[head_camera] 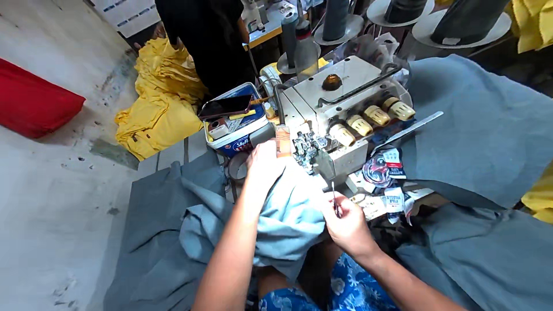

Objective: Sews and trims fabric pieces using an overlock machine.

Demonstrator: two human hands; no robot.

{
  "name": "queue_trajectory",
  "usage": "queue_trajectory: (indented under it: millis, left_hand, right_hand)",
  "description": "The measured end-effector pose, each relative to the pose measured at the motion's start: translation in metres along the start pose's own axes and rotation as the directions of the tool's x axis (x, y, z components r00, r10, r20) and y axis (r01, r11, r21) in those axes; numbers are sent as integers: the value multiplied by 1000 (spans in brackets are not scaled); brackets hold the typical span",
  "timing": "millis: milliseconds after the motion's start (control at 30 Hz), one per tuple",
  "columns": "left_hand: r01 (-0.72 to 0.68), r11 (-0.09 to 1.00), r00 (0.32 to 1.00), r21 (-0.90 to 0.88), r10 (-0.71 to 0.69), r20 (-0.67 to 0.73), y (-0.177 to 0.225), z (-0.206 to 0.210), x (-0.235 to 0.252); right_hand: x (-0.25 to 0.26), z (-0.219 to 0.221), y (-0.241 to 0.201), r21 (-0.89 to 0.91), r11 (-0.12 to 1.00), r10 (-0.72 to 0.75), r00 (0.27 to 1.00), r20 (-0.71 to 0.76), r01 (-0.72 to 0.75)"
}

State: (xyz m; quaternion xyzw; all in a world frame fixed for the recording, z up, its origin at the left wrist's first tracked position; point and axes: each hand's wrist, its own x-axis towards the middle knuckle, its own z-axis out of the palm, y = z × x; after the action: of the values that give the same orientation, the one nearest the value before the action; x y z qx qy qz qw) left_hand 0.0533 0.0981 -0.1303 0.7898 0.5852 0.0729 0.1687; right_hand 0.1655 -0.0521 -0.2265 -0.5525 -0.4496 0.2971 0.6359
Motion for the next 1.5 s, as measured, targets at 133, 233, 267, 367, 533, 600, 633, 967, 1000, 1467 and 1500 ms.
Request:
queue_trajectory:
  millis: [133,233,267,367,533,600,633,967,1000,1467,1500]
  left_hand:
    - [5,1000,996,-16,-7,-90,5,11,3]
    - [61,998,987,-34,-65,-148,7,15,-4]
    - [77,995,985,-70,-87,-152,3,13,-5]
    - [60,967,990,-249,-89,-107,-37,9,-23]
    - [132,991,927,1,-124,354,-73,-10,-108]
    - [149,973,989,173,-149,-16,-63,-19,-135]
    - [149,964,975,220,-106,-195,-58,-16,-141]
    - [-442,887,792,132,455,-406,3,66,-109]
    - [-450,885,799,122,460,-388,2,71,-104]
    - [-637,759,701,-134,498,-510,4,97,-156]
    - [-661,713,711,-235,494,-501,8,103,-164]
  right_hand:
    - [1,8,2,43,998,-33,994,-106,38]
    - [0,14,9,70,994,-77,985,-155,88]
    - [0,13,10,93,993,-64,988,-140,77]
    - [6,-6,8,166,974,136,986,100,-152]
    - [18,-43,-3,89,939,249,836,488,-332]
    - [17,-43,-2,48,970,185,857,480,-237]
    - [14,-41,1,11,982,162,876,454,-188]
    - [5,-31,11,-115,993,59,970,237,-32]
    - [4,-31,10,-110,994,55,972,229,-31]
    - [-63,-92,46,-199,979,-56,998,1,55]
    - [-67,-104,51,-223,974,7,997,-72,-23]
